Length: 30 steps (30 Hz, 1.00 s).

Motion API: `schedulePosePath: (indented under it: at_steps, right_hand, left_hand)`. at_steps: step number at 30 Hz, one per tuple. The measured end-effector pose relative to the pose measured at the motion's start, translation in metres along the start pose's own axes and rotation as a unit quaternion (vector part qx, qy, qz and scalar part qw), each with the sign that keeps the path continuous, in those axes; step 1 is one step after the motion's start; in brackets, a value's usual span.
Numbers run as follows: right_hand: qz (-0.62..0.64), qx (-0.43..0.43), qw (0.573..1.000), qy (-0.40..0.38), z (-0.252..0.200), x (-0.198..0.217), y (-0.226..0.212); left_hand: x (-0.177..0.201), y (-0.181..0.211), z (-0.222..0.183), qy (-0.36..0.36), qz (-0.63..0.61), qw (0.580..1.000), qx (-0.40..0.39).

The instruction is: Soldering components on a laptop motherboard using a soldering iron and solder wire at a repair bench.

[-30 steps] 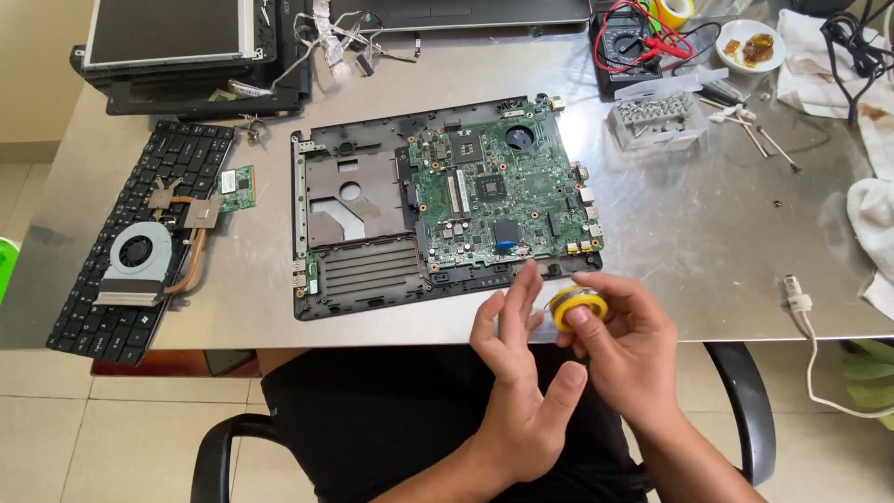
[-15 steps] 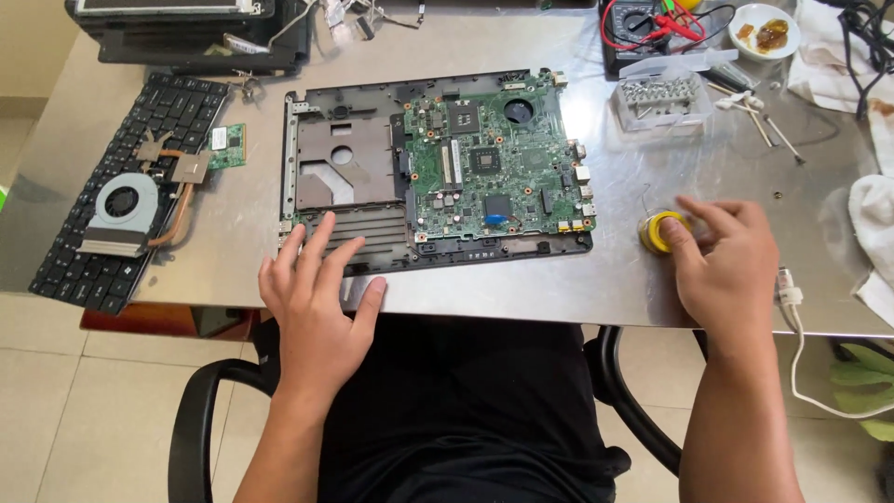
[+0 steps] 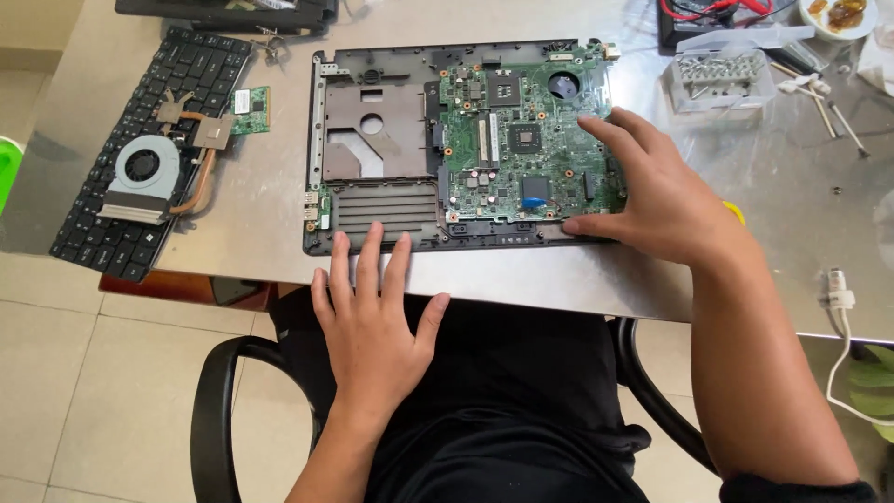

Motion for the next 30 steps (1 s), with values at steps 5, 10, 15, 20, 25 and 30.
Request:
schedulePosePath:
  at_steps: [5,10,15,20,25,30]
  right_hand:
    - [-0.014,-0.012,1.000,0.010,-0.011,0.006,-0.011]
    - [-0.023,0.024,0.998,0.051,-0.037,-0.001,-0.016]
    - [-0.038,0.011,0.995,0.094,-0.066,-0.009,-0.029]
    - [-0.040,0.019,0.993,0.105,-0.088,-0.010,-0.031]
    - [-0.052,0.015,0.991,0.122,-0.065,0.032,-0.010]
    - [-0.071,0.073,0.994,0.036,0.016,0.051,0.011]
  left_hand:
    - [0.005,-0.004,0.005,0.001,0.019,0.999,-0.026]
    - [0.011,-0.017,0.006,0.012,-0.001,0.998,-0.056]
    - [0.016,-0.034,0.007,0.015,-0.056,0.991,-0.122]
    - [0.020,-0.045,0.004,0.014,-0.044,0.992,-0.119]
    - [0.029,-0.013,-0.031,0.128,-0.156,0.979,-0.042]
    - [-0.005,0.045,-0.072,-0.059,-0.551,0.810,0.190]
Point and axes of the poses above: each hand's wrist, its own z-axis towards the middle knuckle, its own x-axis out of the back of the hand, y = z × x, the point moved 7 cm from there along z, towards the middle knuckle, and after that the axes turned 5 degrees about y, right-handed, at the moved point
